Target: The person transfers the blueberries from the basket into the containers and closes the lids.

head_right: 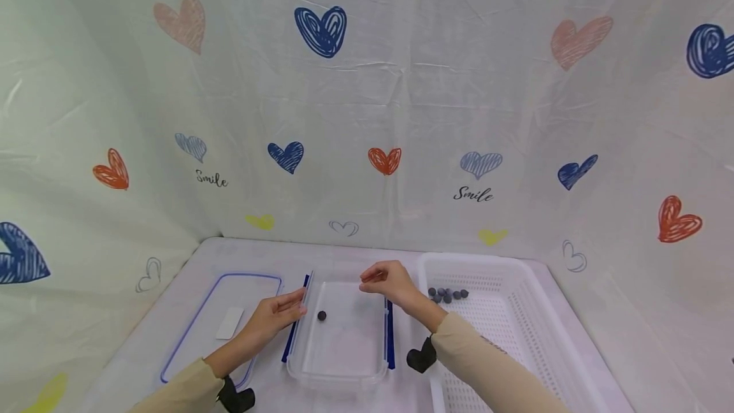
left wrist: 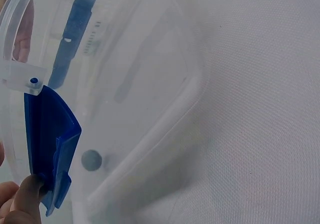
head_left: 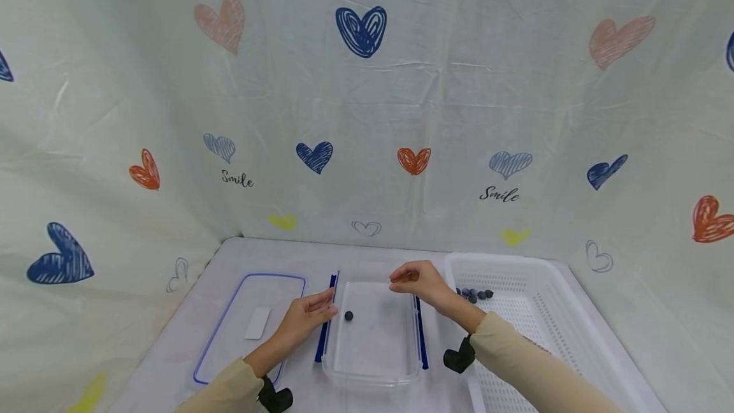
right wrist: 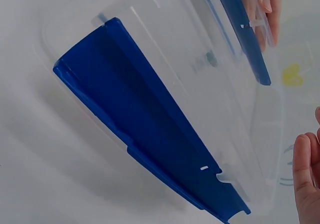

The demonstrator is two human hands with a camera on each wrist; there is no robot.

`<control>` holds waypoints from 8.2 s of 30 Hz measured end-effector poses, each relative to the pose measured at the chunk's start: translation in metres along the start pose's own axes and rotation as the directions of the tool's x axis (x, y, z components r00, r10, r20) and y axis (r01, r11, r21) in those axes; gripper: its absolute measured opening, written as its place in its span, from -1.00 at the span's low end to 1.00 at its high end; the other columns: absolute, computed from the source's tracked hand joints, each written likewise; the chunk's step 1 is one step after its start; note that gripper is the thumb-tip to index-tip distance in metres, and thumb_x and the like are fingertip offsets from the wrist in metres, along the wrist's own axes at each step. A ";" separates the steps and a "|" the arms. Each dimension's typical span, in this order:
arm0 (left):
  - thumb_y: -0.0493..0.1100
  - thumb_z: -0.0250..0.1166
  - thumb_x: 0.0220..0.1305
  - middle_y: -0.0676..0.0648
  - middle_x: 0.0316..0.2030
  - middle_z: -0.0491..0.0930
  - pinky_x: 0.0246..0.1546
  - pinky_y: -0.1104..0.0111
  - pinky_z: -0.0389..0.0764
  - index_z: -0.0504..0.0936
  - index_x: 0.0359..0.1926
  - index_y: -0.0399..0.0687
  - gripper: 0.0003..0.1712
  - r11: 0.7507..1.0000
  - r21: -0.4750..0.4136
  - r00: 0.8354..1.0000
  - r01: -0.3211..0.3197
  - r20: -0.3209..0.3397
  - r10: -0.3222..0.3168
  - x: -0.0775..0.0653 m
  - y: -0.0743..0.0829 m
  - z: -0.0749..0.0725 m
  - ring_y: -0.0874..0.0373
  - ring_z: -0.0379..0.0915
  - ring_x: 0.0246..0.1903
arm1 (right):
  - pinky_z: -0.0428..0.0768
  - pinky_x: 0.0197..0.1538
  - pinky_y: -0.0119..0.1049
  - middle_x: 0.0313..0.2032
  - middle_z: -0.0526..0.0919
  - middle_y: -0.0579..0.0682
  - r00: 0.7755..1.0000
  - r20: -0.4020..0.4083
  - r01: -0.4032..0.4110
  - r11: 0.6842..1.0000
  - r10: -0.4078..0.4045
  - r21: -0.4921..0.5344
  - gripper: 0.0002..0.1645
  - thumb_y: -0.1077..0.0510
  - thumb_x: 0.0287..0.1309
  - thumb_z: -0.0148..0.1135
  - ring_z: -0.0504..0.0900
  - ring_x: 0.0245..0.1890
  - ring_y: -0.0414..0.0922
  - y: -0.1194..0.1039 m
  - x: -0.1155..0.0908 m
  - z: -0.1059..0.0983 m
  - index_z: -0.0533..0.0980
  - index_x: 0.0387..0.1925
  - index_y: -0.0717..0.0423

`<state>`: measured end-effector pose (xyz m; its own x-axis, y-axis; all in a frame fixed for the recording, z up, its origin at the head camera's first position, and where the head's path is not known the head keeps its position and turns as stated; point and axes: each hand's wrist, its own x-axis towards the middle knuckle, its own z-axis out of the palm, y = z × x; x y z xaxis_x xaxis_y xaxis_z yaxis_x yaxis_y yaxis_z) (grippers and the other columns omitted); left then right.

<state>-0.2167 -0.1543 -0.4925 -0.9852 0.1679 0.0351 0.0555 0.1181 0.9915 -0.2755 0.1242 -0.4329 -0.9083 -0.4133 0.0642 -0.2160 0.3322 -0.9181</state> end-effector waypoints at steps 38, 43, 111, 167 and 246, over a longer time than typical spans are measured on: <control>-0.17 0.30 0.15 -0.27 0.21 0.29 0.00 0.40 0.46 0.31 0.23 -0.35 -0.33 1.000 0.011 1.000 0.019 -0.004 -0.019 0.002 -0.001 0.002 -0.08 0.28 0.17 | 0.60 -0.13 -0.27 -0.20 0.65 0.14 0.973 -0.222 -0.058 0.998 0.059 0.013 -0.58 0.12 -0.03 0.39 0.62 -0.22 -0.12 0.017 -0.029 -0.084 0.56 -0.15 0.31; -0.17 0.31 0.15 -0.27 0.21 0.30 0.01 0.40 0.46 0.31 0.23 -0.36 -0.33 1.000 0.009 1.000 0.020 -0.007 -0.020 0.001 -0.001 0.001 -0.09 0.28 0.17 | 0.61 -0.12 -0.31 -0.21 0.64 0.15 0.968 -0.242 -0.067 0.998 0.065 0.000 -0.60 0.13 -0.03 0.38 0.63 -0.24 -0.13 0.027 -0.036 -0.091 0.57 -0.18 0.31; -0.13 0.32 0.13 -0.23 0.22 0.30 0.01 0.43 0.45 0.33 0.23 -0.30 -0.32 1.000 0.016 1.000 0.024 0.005 -0.024 0.001 -0.004 0.000 -0.09 0.27 0.17 | 0.60 -0.36 -0.44 -0.40 0.63 0.07 0.967 -0.237 -0.132 0.975 0.089 -0.176 -0.67 0.24 -0.16 0.45 0.59 -0.43 -0.15 0.136 -0.081 -0.082 0.61 -0.28 0.29; -0.20 0.31 0.14 -0.32 0.19 0.30 0.00 0.44 0.46 0.31 0.21 -0.41 -0.34 0.999 -0.048 1.000 0.017 0.004 -0.016 0.001 -0.002 -0.001 -0.11 0.26 0.17 | 0.59 -0.17 -0.38 -0.15 0.61 0.17 0.960 -0.277 -0.063 0.998 0.052 -0.030 -0.57 0.11 -0.05 0.40 0.63 -0.24 -0.17 0.017 -0.036 -0.105 0.57 -0.15 0.28; -0.21 0.30 0.15 -0.29 0.21 0.29 0.00 0.43 0.46 0.31 0.22 -0.38 -0.34 0.998 -0.056 1.000 0.022 0.002 -0.022 -0.001 0.002 0.001 -0.10 0.25 0.18 | 0.62 -0.25 -0.35 -0.26 0.61 0.26 0.999 0.025 0.036 0.998 -0.035 -0.053 -0.78 0.33 0.00 0.31 0.61 -0.26 0.06 -0.030 -0.012 -0.016 0.56 -0.26 0.36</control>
<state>-0.2153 -0.1536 -0.4907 -0.9858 0.1675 0.0131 0.0246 0.0666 0.9975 -0.2635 0.1325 -0.4001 -0.8909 -0.4459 0.0859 -0.2670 0.3613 -0.8934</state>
